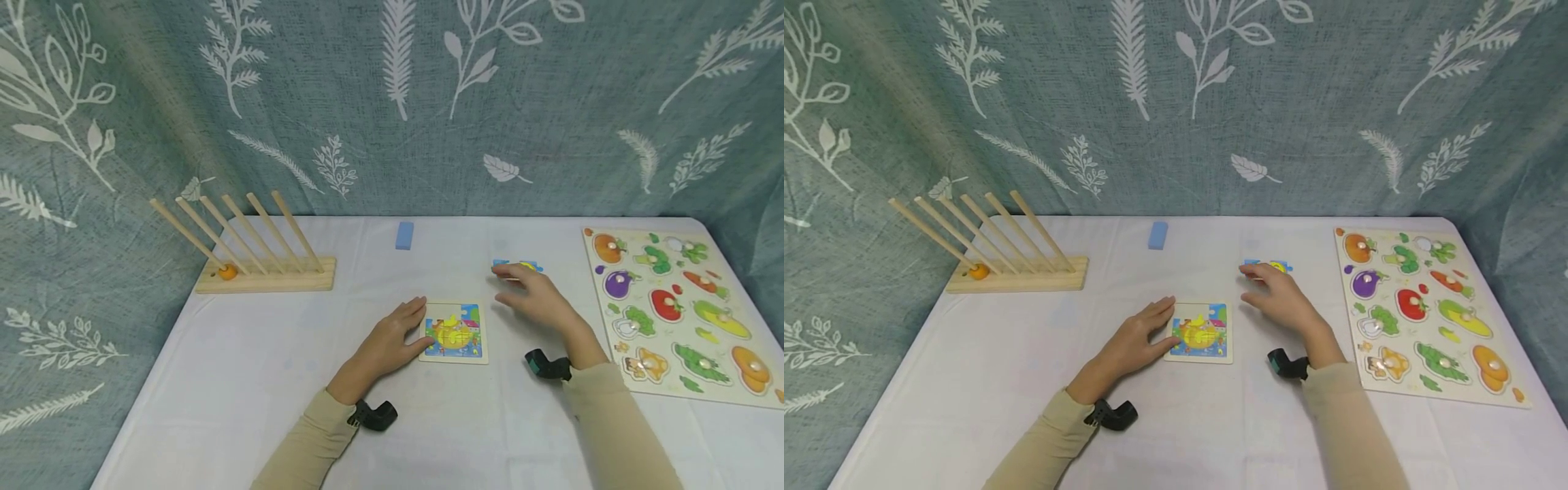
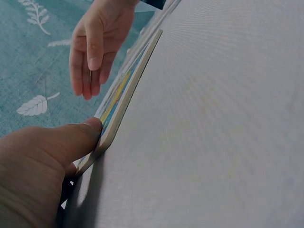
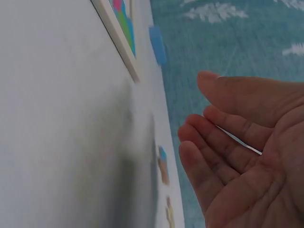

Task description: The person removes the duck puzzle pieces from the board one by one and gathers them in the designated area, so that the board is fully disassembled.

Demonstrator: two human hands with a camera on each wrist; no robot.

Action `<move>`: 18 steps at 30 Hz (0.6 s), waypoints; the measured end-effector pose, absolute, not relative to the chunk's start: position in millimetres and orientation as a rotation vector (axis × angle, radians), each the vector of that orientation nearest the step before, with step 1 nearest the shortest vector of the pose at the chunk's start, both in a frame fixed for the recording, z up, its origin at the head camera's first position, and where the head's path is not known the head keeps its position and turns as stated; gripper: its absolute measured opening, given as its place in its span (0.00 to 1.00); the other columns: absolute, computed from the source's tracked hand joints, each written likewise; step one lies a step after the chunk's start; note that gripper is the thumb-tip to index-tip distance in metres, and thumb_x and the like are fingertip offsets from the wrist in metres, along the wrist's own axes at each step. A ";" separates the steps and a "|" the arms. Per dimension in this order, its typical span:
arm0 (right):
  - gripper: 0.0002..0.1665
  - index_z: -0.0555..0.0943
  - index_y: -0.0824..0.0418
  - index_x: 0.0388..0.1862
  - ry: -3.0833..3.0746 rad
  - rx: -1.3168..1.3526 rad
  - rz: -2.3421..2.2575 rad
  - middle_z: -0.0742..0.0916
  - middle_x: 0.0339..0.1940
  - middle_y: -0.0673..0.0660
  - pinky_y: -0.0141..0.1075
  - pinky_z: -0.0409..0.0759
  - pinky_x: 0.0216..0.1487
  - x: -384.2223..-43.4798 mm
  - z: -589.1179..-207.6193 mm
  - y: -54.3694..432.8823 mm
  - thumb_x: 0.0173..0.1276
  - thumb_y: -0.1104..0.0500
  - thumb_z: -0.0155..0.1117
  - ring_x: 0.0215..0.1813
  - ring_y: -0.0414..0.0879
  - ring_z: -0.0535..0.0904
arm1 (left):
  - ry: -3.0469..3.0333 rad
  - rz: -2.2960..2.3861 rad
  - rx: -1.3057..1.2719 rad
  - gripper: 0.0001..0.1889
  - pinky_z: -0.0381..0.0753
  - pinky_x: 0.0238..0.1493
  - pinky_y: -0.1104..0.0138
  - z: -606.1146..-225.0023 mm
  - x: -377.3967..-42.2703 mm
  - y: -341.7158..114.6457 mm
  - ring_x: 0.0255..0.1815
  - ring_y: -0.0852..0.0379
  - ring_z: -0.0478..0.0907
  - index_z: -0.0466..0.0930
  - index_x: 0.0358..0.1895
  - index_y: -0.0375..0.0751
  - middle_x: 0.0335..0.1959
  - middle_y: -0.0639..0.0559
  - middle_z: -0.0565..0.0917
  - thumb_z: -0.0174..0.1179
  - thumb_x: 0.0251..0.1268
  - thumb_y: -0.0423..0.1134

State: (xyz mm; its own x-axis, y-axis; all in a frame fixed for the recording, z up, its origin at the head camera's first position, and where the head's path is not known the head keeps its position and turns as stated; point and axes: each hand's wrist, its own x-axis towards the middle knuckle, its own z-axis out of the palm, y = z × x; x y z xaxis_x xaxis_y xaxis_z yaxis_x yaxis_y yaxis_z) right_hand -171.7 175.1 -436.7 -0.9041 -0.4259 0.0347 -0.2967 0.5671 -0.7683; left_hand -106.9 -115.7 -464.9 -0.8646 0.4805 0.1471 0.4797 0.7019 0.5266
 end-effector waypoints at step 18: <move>0.23 0.78 0.62 0.56 2.535 -0.826 -1.225 0.80 0.58 0.57 0.50 0.71 0.67 -152.5 -455.2 142.2 0.62 0.61 0.67 0.64 0.53 0.72 | 2.901 0.894 0.812 0.34 0.61 0.73 0.58 -467.0 -107.7 -115.8 0.72 0.48 0.62 0.67 0.65 0.28 0.69 0.41 0.67 0.62 0.62 0.48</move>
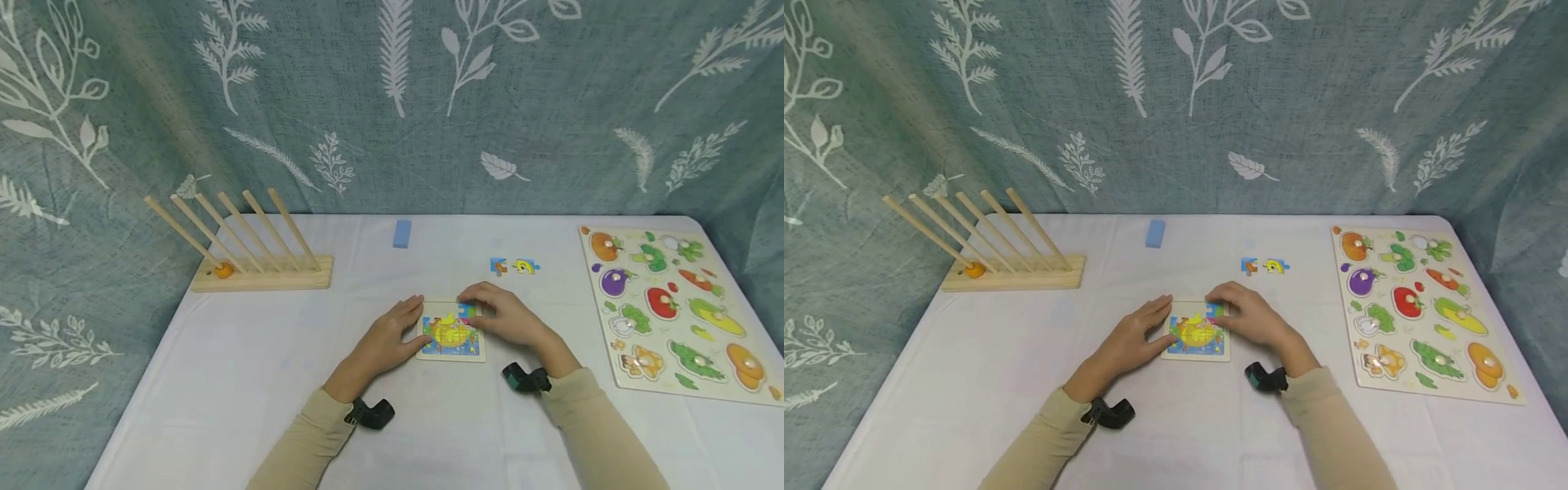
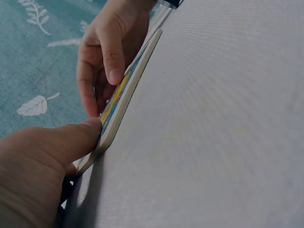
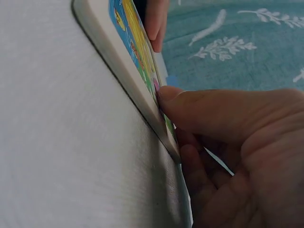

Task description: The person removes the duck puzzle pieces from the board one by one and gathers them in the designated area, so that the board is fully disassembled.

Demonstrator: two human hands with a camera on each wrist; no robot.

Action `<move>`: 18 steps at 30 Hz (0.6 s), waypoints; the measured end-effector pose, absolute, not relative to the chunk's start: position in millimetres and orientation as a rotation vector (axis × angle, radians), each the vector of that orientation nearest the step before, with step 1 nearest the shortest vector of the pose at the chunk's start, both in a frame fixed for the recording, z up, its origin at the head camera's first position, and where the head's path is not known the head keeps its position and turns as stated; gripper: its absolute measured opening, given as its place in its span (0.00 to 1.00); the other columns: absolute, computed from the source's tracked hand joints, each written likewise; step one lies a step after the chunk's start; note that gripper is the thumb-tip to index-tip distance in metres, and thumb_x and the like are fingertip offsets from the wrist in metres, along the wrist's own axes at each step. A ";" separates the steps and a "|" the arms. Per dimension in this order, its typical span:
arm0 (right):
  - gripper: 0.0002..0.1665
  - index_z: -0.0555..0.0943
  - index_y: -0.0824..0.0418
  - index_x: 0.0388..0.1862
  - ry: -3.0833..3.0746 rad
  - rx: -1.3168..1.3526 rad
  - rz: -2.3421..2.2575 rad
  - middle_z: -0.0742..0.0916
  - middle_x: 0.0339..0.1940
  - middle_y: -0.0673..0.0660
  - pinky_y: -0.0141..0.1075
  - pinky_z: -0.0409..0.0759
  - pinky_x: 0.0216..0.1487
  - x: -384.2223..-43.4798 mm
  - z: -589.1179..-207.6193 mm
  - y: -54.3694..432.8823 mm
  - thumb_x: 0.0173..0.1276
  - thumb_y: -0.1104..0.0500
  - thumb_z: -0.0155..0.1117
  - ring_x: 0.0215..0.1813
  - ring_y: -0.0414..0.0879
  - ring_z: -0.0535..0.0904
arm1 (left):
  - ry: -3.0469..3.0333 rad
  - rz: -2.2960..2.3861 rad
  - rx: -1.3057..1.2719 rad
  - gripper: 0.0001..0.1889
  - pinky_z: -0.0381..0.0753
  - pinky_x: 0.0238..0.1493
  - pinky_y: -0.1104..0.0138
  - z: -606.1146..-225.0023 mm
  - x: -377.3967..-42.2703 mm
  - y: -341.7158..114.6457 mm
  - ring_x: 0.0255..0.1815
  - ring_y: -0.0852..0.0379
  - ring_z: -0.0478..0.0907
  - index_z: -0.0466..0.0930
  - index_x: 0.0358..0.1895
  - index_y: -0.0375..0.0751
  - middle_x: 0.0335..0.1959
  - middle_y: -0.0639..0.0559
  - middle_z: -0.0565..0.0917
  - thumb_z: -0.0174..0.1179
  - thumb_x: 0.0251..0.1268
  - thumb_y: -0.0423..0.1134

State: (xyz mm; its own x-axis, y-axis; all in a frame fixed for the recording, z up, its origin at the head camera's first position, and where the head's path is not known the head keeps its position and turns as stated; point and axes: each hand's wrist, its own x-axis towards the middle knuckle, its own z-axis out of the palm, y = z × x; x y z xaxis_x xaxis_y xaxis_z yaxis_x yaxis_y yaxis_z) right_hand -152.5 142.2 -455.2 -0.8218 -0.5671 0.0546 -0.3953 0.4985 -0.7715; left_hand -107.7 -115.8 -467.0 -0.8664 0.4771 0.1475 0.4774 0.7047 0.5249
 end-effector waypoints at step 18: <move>0.13 0.83 0.59 0.48 2.589 -1.028 -1.062 0.78 0.56 0.57 0.51 0.74 0.63 -153.4 -458.1 141.8 0.64 0.60 0.65 0.61 0.54 0.72 | -2.885 -0.875 -0.819 0.34 0.61 0.73 0.59 -468.8 -108.7 -115.3 0.71 0.49 0.63 0.67 0.64 0.29 0.69 0.42 0.67 0.62 0.62 0.49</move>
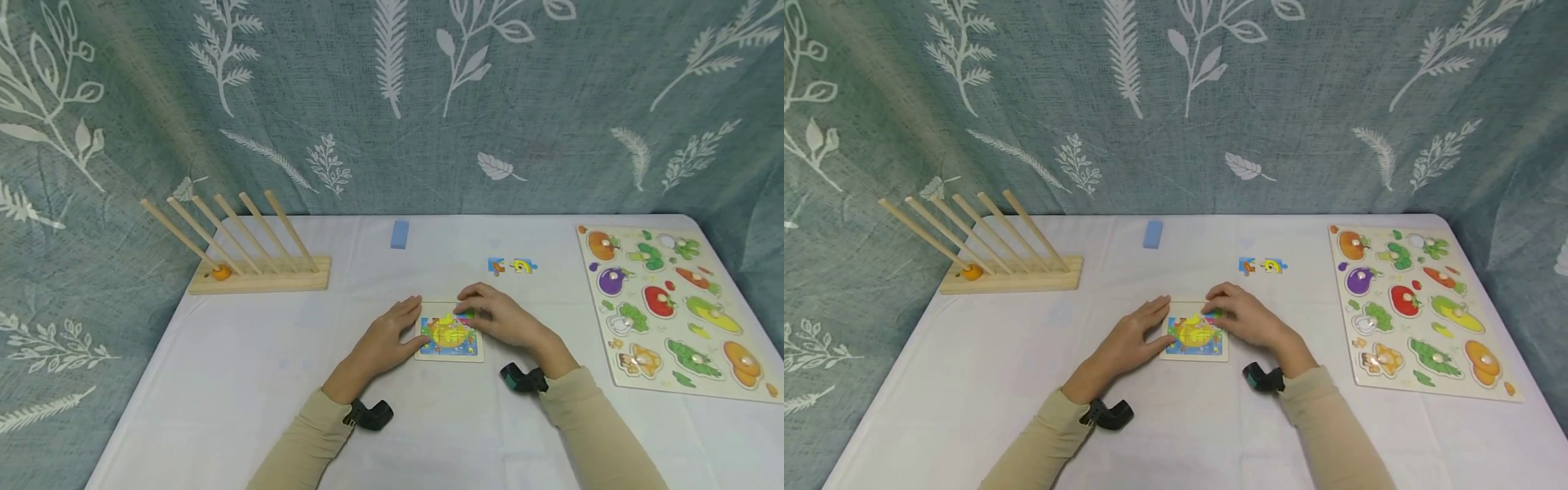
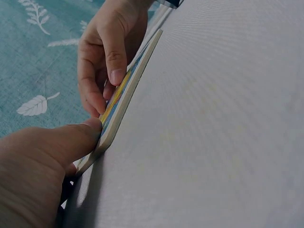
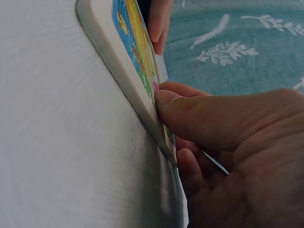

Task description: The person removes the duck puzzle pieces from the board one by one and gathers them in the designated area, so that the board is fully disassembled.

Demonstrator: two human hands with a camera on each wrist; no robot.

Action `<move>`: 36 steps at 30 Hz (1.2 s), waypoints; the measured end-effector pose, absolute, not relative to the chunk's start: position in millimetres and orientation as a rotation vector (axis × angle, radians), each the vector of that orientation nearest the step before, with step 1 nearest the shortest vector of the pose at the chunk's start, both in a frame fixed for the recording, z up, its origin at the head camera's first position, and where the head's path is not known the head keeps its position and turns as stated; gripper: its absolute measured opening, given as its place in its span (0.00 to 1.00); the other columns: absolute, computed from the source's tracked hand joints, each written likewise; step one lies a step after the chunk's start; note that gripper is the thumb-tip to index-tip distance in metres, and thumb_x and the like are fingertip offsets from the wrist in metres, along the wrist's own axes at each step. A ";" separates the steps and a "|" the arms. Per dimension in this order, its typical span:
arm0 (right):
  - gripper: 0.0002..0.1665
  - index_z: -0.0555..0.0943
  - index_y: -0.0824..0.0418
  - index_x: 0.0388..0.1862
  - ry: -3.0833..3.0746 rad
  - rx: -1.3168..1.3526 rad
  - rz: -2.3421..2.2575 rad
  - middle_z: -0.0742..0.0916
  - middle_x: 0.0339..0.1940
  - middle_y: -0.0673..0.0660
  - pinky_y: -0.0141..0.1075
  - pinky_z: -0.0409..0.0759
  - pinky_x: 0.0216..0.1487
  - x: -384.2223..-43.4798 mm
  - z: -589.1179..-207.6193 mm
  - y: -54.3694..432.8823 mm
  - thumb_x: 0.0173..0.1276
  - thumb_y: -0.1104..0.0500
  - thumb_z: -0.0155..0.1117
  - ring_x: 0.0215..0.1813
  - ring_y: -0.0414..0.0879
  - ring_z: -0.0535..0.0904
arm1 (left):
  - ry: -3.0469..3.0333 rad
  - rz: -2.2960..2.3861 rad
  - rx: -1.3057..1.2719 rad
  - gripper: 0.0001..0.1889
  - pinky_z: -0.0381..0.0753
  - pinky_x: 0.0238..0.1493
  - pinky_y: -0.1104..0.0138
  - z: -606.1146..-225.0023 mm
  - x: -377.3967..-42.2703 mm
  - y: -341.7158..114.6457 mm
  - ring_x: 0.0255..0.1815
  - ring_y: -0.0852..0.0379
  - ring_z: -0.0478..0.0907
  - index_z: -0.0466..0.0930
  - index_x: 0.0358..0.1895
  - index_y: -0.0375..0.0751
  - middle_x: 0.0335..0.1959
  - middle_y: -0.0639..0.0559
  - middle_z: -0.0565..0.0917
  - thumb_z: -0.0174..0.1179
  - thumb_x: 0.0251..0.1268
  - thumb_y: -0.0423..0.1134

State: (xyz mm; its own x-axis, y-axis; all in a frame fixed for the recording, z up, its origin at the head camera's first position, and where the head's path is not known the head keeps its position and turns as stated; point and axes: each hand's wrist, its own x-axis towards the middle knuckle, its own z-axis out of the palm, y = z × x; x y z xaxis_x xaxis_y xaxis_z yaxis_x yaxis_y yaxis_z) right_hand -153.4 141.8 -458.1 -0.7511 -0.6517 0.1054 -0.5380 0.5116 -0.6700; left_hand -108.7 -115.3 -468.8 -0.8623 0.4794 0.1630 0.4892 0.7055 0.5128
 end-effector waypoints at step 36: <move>0.21 0.78 0.61 0.58 2.486 -0.808 -1.302 0.80 0.57 0.56 0.48 0.73 0.65 -153.8 -460.9 144.8 0.65 0.67 0.62 0.62 0.51 0.73 | -2.883 -0.913 -0.815 0.34 0.61 0.74 0.59 -468.0 -108.0 -115.4 0.71 0.48 0.63 0.68 0.64 0.28 0.69 0.41 0.67 0.63 0.61 0.48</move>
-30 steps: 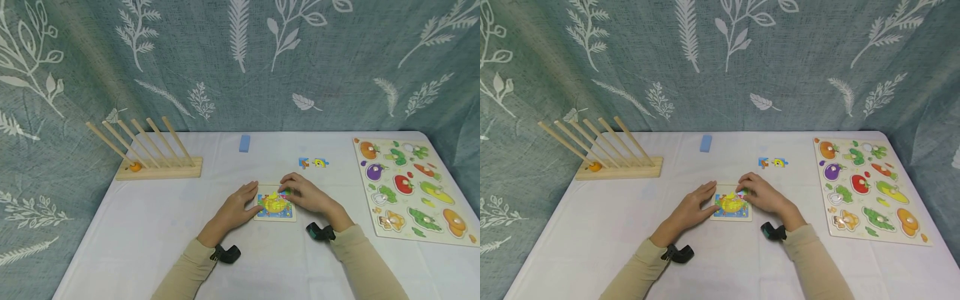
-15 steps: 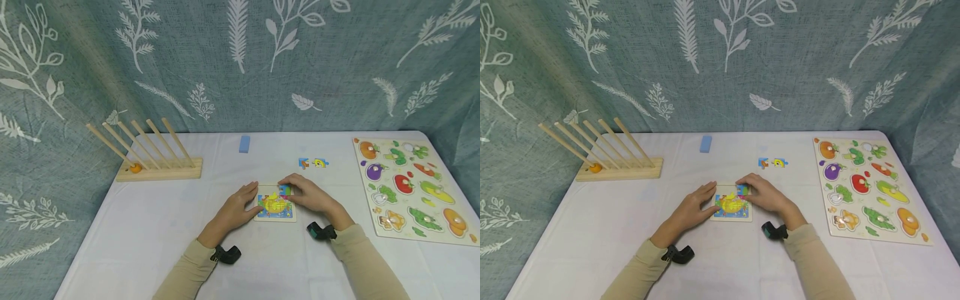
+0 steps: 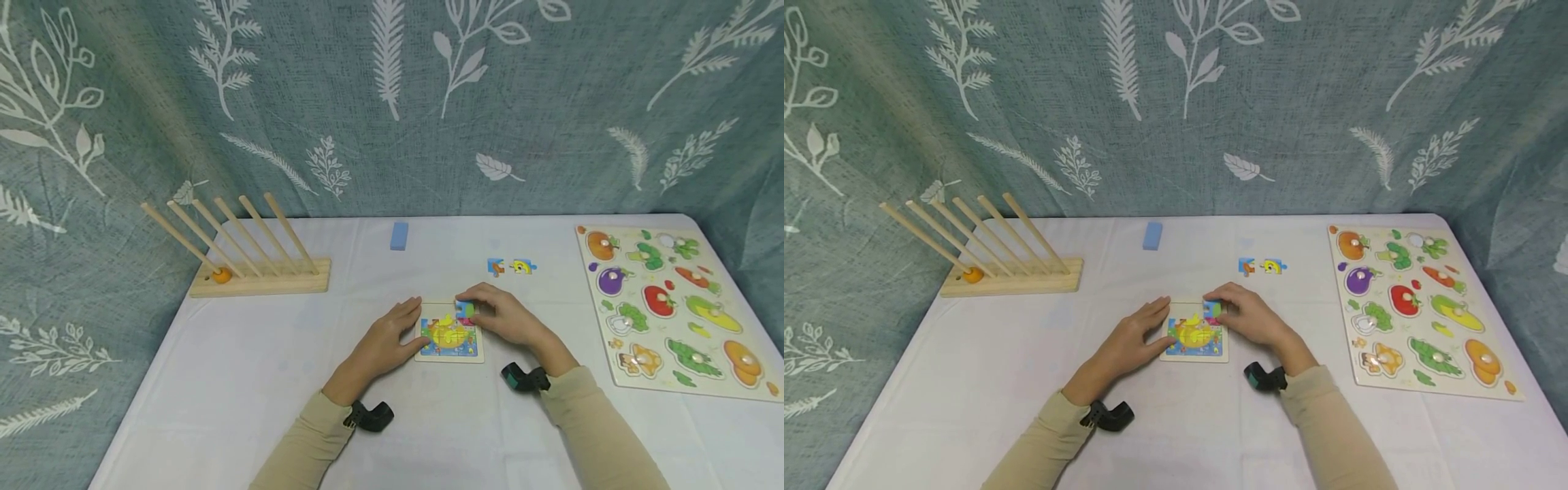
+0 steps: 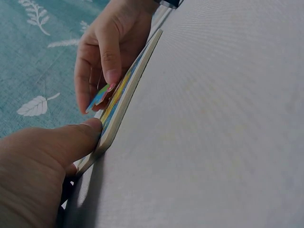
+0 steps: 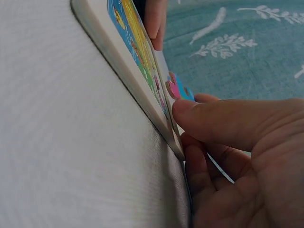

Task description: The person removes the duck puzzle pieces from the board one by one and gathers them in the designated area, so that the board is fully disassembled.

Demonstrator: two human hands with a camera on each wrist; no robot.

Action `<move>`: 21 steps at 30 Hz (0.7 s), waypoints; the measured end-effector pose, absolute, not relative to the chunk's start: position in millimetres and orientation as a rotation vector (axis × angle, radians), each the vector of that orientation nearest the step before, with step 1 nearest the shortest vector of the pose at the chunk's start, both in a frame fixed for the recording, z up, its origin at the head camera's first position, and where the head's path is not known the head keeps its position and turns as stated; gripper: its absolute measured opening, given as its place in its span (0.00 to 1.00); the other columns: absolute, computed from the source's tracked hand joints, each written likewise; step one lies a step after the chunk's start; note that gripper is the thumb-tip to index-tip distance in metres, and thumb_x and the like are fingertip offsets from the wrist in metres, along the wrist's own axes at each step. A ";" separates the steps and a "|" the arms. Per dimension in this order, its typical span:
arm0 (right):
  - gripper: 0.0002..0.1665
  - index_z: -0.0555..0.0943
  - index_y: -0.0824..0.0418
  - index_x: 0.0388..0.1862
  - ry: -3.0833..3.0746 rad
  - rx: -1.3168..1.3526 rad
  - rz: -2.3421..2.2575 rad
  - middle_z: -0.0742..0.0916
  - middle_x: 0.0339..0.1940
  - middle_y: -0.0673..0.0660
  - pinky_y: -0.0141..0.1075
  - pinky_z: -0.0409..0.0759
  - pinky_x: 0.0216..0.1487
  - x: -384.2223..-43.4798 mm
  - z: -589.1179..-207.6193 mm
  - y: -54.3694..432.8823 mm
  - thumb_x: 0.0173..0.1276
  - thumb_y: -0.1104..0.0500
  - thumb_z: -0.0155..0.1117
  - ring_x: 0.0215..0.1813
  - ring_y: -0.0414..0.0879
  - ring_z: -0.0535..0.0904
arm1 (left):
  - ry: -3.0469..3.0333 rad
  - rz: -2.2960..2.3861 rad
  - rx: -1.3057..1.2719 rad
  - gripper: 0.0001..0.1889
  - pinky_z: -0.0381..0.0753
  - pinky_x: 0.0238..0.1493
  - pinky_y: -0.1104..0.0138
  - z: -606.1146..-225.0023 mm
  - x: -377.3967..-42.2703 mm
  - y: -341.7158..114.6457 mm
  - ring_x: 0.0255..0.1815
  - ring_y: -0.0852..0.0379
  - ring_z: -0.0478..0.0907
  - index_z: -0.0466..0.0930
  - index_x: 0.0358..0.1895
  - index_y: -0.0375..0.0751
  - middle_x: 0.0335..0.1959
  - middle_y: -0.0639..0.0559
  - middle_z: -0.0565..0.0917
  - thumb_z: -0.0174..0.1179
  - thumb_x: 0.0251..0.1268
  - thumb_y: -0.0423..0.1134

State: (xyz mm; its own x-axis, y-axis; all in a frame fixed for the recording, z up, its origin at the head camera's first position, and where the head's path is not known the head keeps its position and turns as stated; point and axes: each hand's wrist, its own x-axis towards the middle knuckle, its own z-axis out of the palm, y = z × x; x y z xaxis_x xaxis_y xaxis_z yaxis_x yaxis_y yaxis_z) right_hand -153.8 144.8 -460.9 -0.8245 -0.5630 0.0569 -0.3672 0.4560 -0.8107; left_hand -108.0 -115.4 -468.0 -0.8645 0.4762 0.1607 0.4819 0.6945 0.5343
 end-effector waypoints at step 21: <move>0.20 0.78 0.64 0.57 2.725 -0.413 -1.333 0.79 0.58 0.65 0.53 0.73 0.63 -168.0 -439.8 204.5 0.66 0.64 0.63 0.62 0.61 0.73 | -2.874 -0.909 -0.827 0.34 0.60 0.74 0.59 -469.6 -108.8 -116.3 0.71 0.49 0.62 0.67 0.64 0.27 0.69 0.41 0.67 0.63 0.61 0.48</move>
